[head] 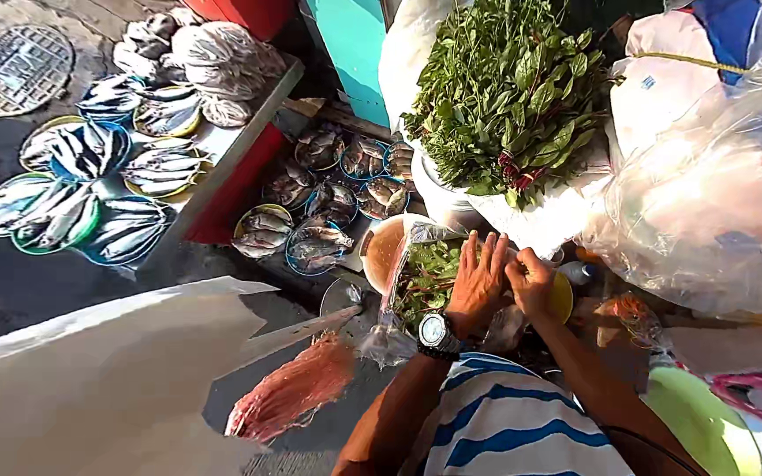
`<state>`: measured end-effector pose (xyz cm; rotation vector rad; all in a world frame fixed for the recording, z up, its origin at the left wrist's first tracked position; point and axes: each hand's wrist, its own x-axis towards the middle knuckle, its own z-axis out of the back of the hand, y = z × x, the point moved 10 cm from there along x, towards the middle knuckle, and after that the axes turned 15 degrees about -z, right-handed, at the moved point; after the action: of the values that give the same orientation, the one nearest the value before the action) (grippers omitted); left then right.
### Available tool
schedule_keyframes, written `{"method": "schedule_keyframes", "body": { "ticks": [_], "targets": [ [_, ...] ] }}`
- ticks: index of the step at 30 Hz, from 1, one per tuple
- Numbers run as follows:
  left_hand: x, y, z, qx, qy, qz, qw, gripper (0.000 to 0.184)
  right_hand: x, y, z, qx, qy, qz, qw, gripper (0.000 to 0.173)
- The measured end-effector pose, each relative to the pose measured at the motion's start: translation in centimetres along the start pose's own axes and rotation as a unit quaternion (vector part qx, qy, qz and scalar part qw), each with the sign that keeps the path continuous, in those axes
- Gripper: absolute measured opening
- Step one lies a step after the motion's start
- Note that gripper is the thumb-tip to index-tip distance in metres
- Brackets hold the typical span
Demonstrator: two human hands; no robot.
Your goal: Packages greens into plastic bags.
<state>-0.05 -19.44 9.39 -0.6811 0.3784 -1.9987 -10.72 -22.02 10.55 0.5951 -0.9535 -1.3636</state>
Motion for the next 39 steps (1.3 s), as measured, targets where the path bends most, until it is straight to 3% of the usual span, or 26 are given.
{"method": "schedule_keyframes", "body": {
  "ticks": [8,13,17,19,21,25,28,33,39],
  "targets": [
    [-2.7,0.9,1.3,-0.055,-0.170,-0.093,0.979,0.044,-2.8,3.9,-0.5,-0.024,-0.039,0.032,0.998,0.024],
    [-2.2,0.3,1.0,-0.103,-0.163,-0.120,0.974,0.041,-3.1,5.4,0.4,-0.038,-0.018,-0.010,0.999,0.022],
    [-2.3,1.6,0.3,-0.136,-0.114,-0.077,0.981,0.049,-2.8,4.1,1.0,0.026,0.120,-0.106,0.987,0.043],
    [-2.5,2.3,1.4,-0.138,-0.129,-0.041,0.981,0.051,-3.0,1.6,3.9,0.076,0.095,-0.128,0.984,0.052],
    [-3.1,3.5,3.3,-0.172,-0.170,-0.003,0.970,0.056,-4.3,-4.5,8.1,0.073,0.043,-0.204,0.975,0.041],
    [-4.3,4.3,7.3,-0.232,-0.241,0.069,0.940,0.058,-10.3,-21.7,19.1,-0.101,-0.076,-0.409,0.904,0.033],
    [-3.6,1.9,8.1,-0.216,-0.203,0.114,0.948,0.047,-13.2,-28.5,25.3,-0.163,-0.163,-0.441,0.867,0.034],
    [-1.4,-2.0,5.4,-0.209,-0.129,0.102,0.964,0.050,-12.4,-33.6,26.3,-0.176,-0.102,-0.454,0.867,0.027],
    [0.6,-4.6,2.6,-0.233,-0.089,0.072,0.966,0.034,-13.7,-31.5,28.9,-0.145,-0.087,-0.409,0.897,0.025]
  ]
}}
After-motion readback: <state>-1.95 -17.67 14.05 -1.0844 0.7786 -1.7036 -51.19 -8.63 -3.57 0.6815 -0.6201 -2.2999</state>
